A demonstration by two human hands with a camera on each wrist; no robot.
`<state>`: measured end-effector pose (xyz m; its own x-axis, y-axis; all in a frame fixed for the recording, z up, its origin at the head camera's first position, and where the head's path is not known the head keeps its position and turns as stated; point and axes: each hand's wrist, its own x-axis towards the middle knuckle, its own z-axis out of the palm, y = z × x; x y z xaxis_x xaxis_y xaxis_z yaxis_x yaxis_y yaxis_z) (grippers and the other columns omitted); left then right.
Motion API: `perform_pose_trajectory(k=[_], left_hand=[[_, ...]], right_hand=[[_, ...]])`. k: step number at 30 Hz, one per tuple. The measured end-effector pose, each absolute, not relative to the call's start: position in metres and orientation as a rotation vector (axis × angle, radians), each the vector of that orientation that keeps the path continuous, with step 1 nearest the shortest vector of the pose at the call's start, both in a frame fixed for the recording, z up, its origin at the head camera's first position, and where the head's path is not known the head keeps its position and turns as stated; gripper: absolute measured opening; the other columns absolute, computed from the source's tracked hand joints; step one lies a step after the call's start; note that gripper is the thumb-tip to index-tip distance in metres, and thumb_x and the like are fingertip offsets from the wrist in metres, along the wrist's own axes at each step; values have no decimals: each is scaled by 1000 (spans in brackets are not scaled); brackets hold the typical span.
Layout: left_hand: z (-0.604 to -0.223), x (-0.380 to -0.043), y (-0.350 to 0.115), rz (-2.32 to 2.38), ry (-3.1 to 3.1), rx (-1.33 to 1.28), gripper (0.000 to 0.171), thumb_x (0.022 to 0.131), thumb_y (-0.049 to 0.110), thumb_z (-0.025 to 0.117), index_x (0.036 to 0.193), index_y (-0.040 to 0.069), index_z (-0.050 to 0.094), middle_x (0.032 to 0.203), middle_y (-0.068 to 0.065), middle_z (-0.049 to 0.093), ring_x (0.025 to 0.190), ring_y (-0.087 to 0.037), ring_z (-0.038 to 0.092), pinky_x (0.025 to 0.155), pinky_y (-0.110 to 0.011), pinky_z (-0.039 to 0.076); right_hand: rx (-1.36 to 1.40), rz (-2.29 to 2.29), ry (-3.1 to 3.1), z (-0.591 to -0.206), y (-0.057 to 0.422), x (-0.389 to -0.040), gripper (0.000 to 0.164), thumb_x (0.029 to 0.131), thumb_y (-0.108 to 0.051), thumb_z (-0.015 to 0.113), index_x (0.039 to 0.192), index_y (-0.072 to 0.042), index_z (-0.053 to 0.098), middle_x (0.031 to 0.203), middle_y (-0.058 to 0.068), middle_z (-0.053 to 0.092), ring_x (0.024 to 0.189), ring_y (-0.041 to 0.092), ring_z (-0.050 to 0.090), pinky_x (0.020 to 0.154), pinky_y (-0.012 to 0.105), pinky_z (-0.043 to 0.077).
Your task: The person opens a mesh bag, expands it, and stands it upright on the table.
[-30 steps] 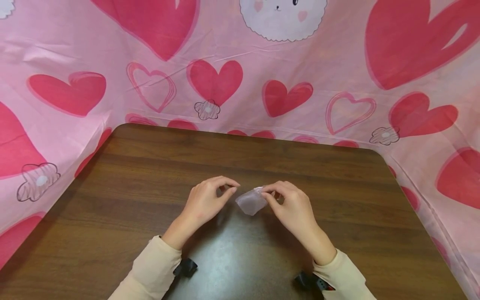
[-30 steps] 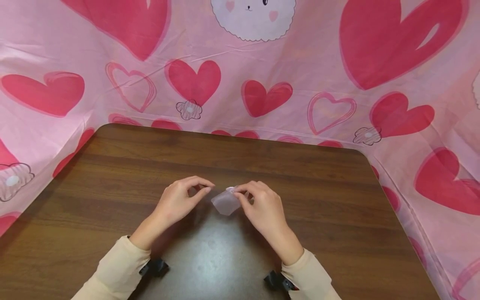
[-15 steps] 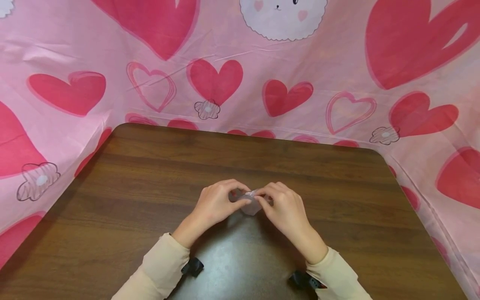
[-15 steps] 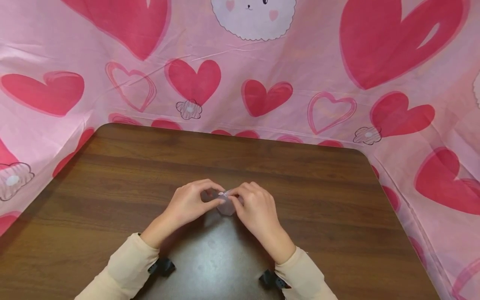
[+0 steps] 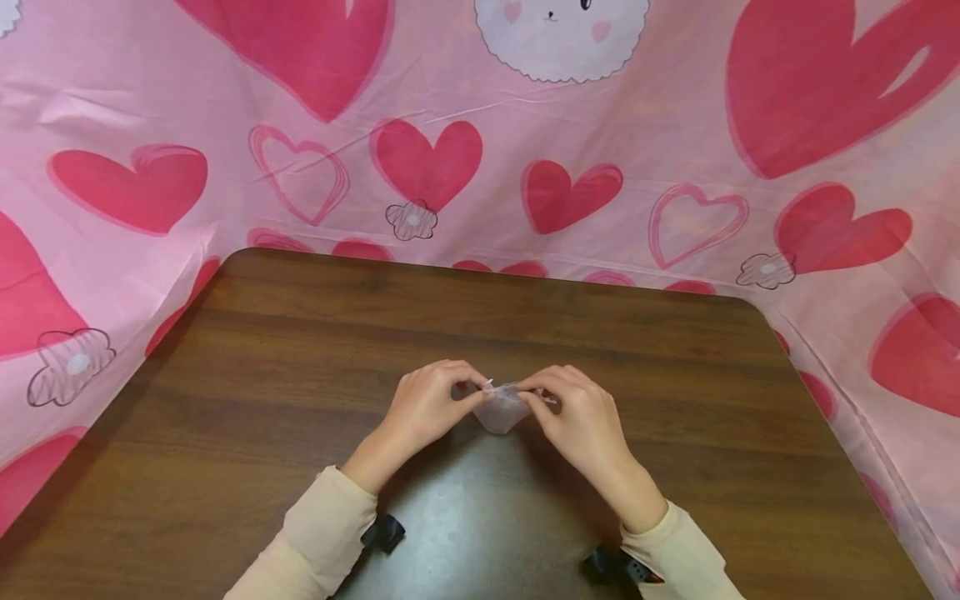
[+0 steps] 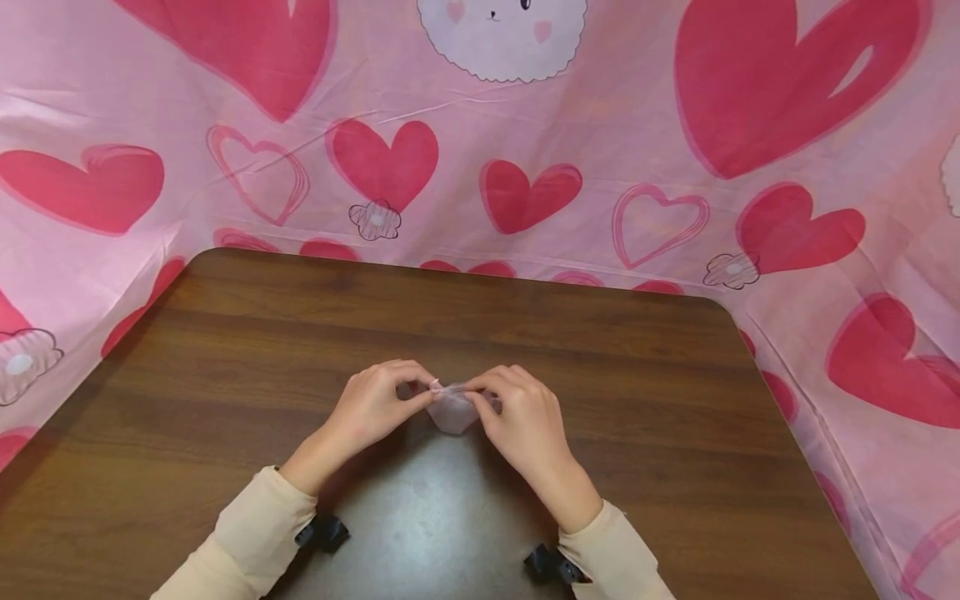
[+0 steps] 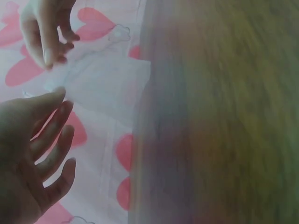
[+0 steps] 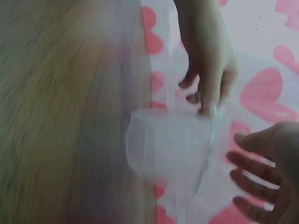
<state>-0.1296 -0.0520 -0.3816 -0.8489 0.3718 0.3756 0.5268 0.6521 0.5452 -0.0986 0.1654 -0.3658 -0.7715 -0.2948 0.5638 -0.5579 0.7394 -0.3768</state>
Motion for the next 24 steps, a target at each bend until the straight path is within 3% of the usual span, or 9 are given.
perform_pose_trajectory(k=[6,15,24], left_hand=[[-384,-133,-62,-1016,-2665,-762,8,86,30,79,93,29,76,86,18,66,79,-3,59,64,-29,45],[-385,-134,-71,-951,-2709,-746,8,86,27,78,92,31,74,85,19,64,79,-3,59,65,-30,46],[-386,-136,-75,-916,-2737,-749,8,87,28,77,94,31,75,85,18,65,80,-5,61,66,-31,46]], right_hand=[[643,791,-2422,-370,183,-100,18,77,-11,86,92,-16,76,89,-8,70,86,10,64,71,36,54],[539,775,-2632,-376,188,-102,29,78,-16,86,104,-12,75,97,-3,72,88,17,66,73,41,53],[525,749,-2697,-378,181,-103,20,81,-16,83,100,-15,76,91,-3,71,76,20,62,65,36,47]])
